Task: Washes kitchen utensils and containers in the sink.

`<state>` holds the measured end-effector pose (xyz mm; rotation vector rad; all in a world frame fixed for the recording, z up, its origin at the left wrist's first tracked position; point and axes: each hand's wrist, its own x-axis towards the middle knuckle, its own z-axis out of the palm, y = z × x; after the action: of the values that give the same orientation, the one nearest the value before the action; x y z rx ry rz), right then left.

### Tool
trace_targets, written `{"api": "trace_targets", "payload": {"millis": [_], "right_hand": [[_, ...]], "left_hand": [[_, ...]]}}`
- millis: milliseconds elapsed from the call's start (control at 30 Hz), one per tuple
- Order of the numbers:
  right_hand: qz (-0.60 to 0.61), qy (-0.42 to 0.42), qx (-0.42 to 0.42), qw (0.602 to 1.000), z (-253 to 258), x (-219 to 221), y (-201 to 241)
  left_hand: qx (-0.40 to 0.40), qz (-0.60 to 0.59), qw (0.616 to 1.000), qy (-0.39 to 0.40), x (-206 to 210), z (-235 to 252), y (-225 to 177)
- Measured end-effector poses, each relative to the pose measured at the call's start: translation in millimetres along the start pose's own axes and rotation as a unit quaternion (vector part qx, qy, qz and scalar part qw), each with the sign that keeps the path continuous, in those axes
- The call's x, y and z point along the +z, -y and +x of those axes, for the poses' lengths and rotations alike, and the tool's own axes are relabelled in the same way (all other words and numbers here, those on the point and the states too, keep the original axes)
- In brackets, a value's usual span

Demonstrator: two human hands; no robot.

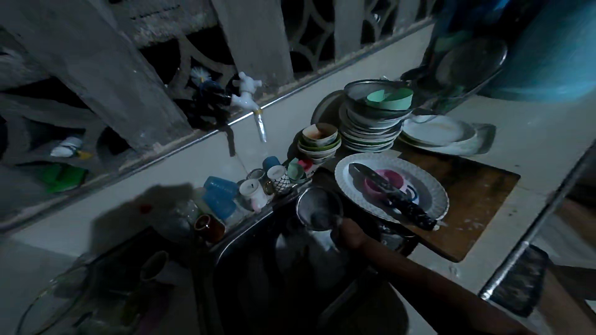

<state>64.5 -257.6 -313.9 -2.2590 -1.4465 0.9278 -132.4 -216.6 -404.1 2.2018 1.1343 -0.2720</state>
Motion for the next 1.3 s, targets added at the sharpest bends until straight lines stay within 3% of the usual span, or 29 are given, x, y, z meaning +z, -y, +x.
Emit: {"api": "trace_targets", "payload": {"millis": [33,100,167,233,267,300,367,433,533,600,667,733,767,900,1000,1067,1233,1300], "right_hand": [[0.089,0.006,-0.001,0.996,-2,7,-8],[0.264,0.063,0.042,0.962,-11,12,-16],[0.423,0.114,0.087,0.895,-15,20,-27],[0.513,0.135,0.090,0.843,-20,29,-34],[0.534,0.141,0.085,0.829,-23,32,-34],[0.545,0.152,0.071,0.822,-28,32,-31],[0.551,0.163,0.028,0.818,-38,31,-20],[0.502,0.145,-0.019,0.852,-47,27,-9],[0.413,0.132,-0.081,0.897,-51,19,-13],[0.394,0.147,-0.103,0.901,-56,13,-17],[0.382,0.162,-0.106,0.903,-56,12,-19],[0.373,0.168,-0.103,0.906,-55,10,-19],[0.373,0.161,-0.097,0.908,-54,10,-18],[0.360,0.135,-0.083,0.919,-58,8,-15],[0.363,0.153,-0.118,0.912,-57,10,-14],[0.362,0.154,-0.128,0.911,-56,10,-13],[0.342,0.134,-0.138,0.920,-54,9,-11],[0.333,0.135,-0.141,0.922,-56,10,-9]], "left_hand": [[-0.014,0.027,1.000,0.008,-6,-11,-15],[-0.125,-0.037,0.990,0.054,-32,-26,-58],[-0.061,-0.201,0.978,0.009,-38,-10,-27],[-0.033,-0.454,0.888,-0.065,-37,6,-6],[-0.040,-0.529,0.841,-0.103,-38,10,-10],[-0.021,-0.554,0.821,-0.134,-42,8,-22],[0.119,-0.459,0.862,-0.176,-45,-2,-47],[0.240,-0.245,0.907,-0.245,-42,-5,-65],[0.327,-0.093,0.883,-0.324,-48,2,-72],[0.306,-0.069,0.905,-0.286,-71,-3,-81],[0.171,-0.055,0.956,-0.231,-97,-16,-103],[0.099,-0.044,0.966,-0.237,-104,-16,-116],[0.111,-0.018,0.966,-0.232,-101,-18,-118],[0.305,0.081,0.922,-0.225,-88,-13,-111],[0.204,-0.012,0.960,-0.193,-119,-8,-110],[0.154,-0.062,0.964,-0.208,-129,-6,-107],[0.283,0.050,0.938,-0.192,-102,-14,-108],[0.253,0.007,0.949,-0.190,-112,-6,-102]]}}
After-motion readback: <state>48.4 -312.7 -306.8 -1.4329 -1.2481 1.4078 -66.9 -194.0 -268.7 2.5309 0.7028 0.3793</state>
